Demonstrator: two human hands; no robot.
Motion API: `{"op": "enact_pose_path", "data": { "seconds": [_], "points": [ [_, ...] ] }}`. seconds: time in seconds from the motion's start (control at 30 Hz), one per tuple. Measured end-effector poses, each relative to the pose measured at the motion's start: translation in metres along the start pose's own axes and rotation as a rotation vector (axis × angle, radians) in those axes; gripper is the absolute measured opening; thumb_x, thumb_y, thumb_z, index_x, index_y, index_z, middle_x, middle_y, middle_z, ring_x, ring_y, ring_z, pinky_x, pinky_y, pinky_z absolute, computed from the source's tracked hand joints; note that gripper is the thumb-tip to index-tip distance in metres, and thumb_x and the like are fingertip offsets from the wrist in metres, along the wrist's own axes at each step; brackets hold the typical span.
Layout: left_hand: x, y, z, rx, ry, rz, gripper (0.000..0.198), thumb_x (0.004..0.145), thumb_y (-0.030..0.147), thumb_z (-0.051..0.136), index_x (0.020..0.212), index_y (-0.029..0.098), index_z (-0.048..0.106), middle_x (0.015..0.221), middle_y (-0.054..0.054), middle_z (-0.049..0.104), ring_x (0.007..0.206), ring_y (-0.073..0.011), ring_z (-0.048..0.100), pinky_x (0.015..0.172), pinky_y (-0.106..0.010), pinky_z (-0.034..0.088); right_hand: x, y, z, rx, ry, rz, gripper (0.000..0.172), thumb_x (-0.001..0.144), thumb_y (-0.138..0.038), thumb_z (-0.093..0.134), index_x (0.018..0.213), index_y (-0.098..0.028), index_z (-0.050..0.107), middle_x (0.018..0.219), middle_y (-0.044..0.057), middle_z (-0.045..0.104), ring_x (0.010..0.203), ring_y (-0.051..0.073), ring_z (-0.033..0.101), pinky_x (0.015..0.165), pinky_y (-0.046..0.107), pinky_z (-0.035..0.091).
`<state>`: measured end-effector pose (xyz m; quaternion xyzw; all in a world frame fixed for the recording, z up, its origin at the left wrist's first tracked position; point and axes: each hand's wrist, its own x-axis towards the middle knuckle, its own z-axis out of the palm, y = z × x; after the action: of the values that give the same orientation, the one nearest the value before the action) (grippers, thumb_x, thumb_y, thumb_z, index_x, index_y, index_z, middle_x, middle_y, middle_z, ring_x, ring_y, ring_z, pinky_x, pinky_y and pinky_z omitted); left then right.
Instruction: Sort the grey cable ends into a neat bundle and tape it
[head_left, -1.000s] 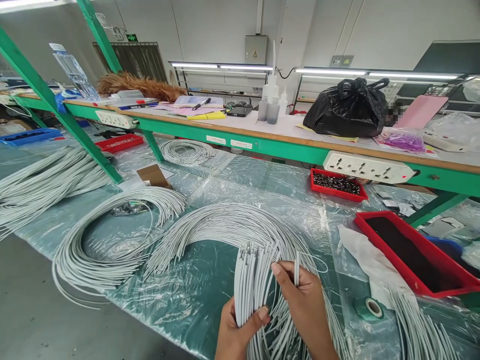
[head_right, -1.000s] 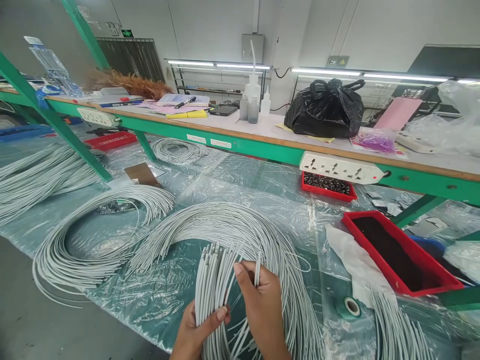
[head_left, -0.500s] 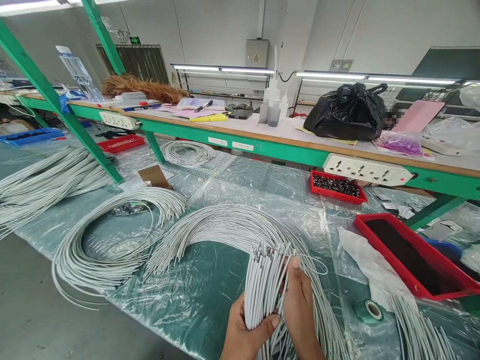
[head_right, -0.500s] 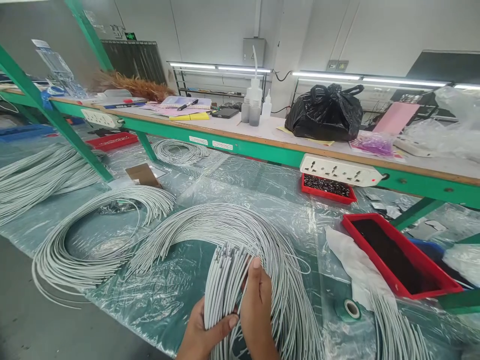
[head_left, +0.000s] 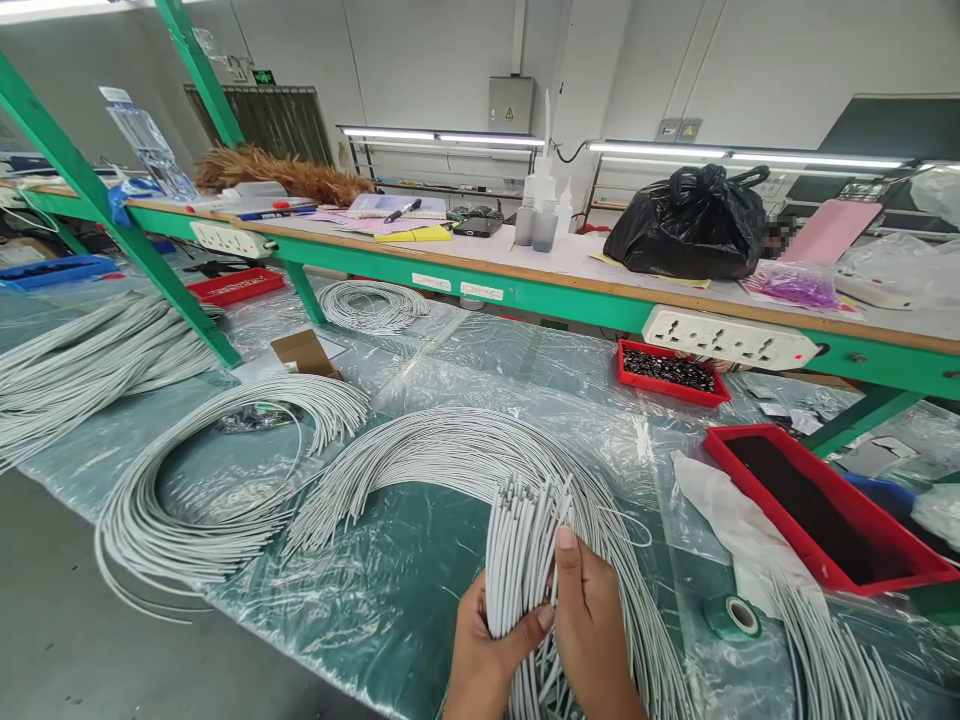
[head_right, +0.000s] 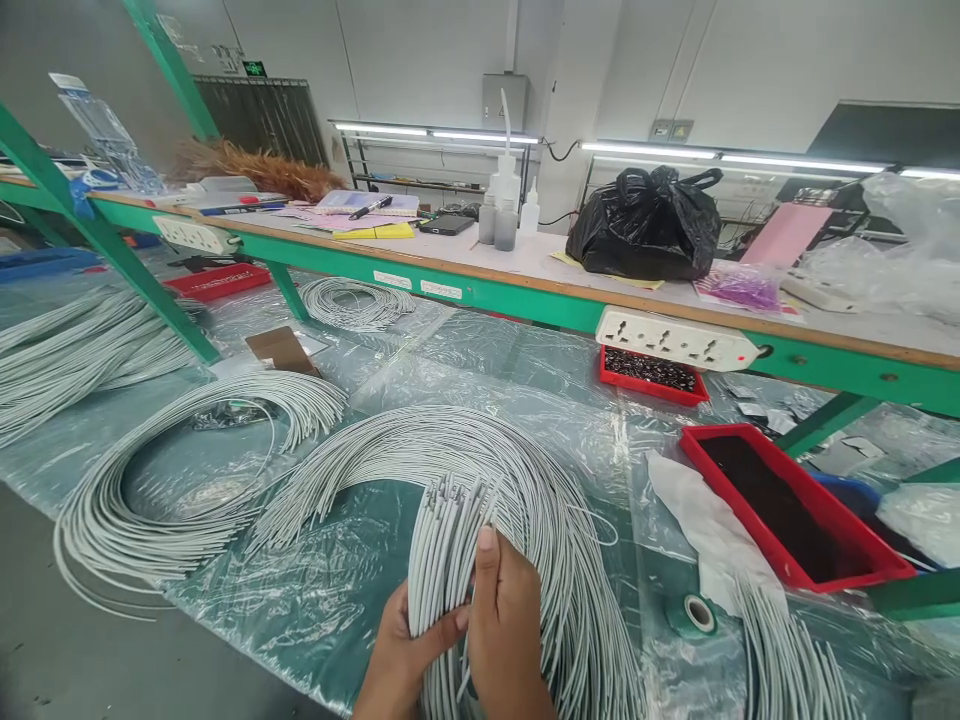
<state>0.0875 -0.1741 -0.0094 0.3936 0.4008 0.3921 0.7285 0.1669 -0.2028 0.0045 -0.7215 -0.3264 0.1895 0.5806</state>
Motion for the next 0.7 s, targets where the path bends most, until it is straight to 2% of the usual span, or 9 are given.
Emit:
{"op": "enact_pose_path", "data": {
  "seconds": [0.1,0.17,0.27,0.3,0.37,0.43,0.53,0.7],
  "points": [
    [0.001,0.003,0.000,-0.005,0.006,-0.042,0.036,0.047,0.031,0.079,0.076,0.015,0.068,0.071,-0.006,0.071,0.065,-0.0221,0.061,0.060,-0.029,0.047,0.002,0.002,-0.002,-0.057,0.001,-0.015,0.049,0.085,-0.058,0.027,0.051,-0.022,0.031,0.045,-0.005,0.029,0.039,0.011,0.030,0.042,0.025,0.021],
    [0.001,0.004,-0.001,-0.003,0.026,-0.069,0.036,0.047,0.033,0.080,0.076,0.014,0.068,0.066,-0.005,0.070,0.064,-0.0210,0.060,0.059,-0.028,0.045,0.004,0.004,-0.003,-0.066,-0.001,-0.021,0.050,0.086,-0.057,0.027,0.052,-0.021,0.037,0.046,-0.004,0.035,0.041,0.012,0.035,0.043,0.025,0.025],
    [0.000,0.004,-0.004,0.013,0.073,-0.088,0.033,0.044,0.033,0.081,0.066,0.014,0.067,0.056,-0.002,0.066,0.057,-0.0160,0.055,0.055,-0.025,0.042,0.009,0.007,-0.005,0.102,-0.018,0.054,0.048,0.085,-0.057,0.030,0.062,-0.019,0.048,0.053,-0.001,0.047,0.048,0.013,0.045,0.049,0.025,0.033],
    [0.000,0.004,-0.005,0.016,0.085,-0.083,0.033,0.043,0.033,0.081,0.065,0.014,0.066,0.055,-0.002,0.066,0.055,-0.0151,0.054,0.055,-0.024,0.041,0.010,0.007,-0.005,0.203,-0.033,0.105,0.047,0.084,-0.058,0.033,0.065,-0.019,0.050,0.054,-0.002,0.047,0.046,0.012,0.044,0.047,0.024,0.033],
    [-0.001,0.004,-0.005,0.028,0.108,-0.075,0.034,0.041,0.035,0.082,0.062,0.013,0.066,0.054,-0.002,0.065,0.054,-0.0146,0.053,0.054,-0.025,0.041,0.012,0.007,-0.004,0.390,-0.045,0.191,0.046,0.081,-0.061,0.037,0.070,-0.019,0.052,0.051,-0.006,0.037,0.041,0.009,0.033,0.041,0.022,0.028],
    [-0.002,0.004,-0.004,0.043,0.131,-0.073,0.035,0.040,0.036,0.081,0.061,0.013,0.066,0.054,-0.002,0.065,0.054,-0.0157,0.054,0.054,-0.025,0.041,0.011,0.005,-0.003,0.464,-0.034,0.217,0.047,0.079,-0.063,0.039,0.075,-0.018,0.054,0.051,-0.008,0.026,0.040,0.007,0.024,0.039,0.020,0.023],
    [-0.003,0.004,-0.003,0.055,0.136,-0.069,0.035,0.040,0.036,0.081,0.062,0.014,0.066,0.054,-0.003,0.066,0.056,-0.0170,0.056,0.055,-0.025,0.043,0.008,0.001,-0.001,0.385,-0.003,0.180,0.045,0.080,-0.061,0.040,0.080,-0.018,0.054,0.051,-0.008,0.024,0.043,0.008,0.025,0.040,0.021,0.024],
    [-0.002,0.002,-0.002,0.051,0.118,-0.042,0.035,0.040,0.036,0.081,0.063,0.014,0.067,0.054,-0.003,0.066,0.055,-0.0171,0.056,0.053,-0.025,0.043,0.004,-0.006,0.000,0.205,0.028,0.039,0.035,0.080,-0.052,0.048,0.066,-0.020,0.045,0.055,-0.006,0.030,0.048,0.010,0.029,0.045,0.022,0.028]
  ]
}}
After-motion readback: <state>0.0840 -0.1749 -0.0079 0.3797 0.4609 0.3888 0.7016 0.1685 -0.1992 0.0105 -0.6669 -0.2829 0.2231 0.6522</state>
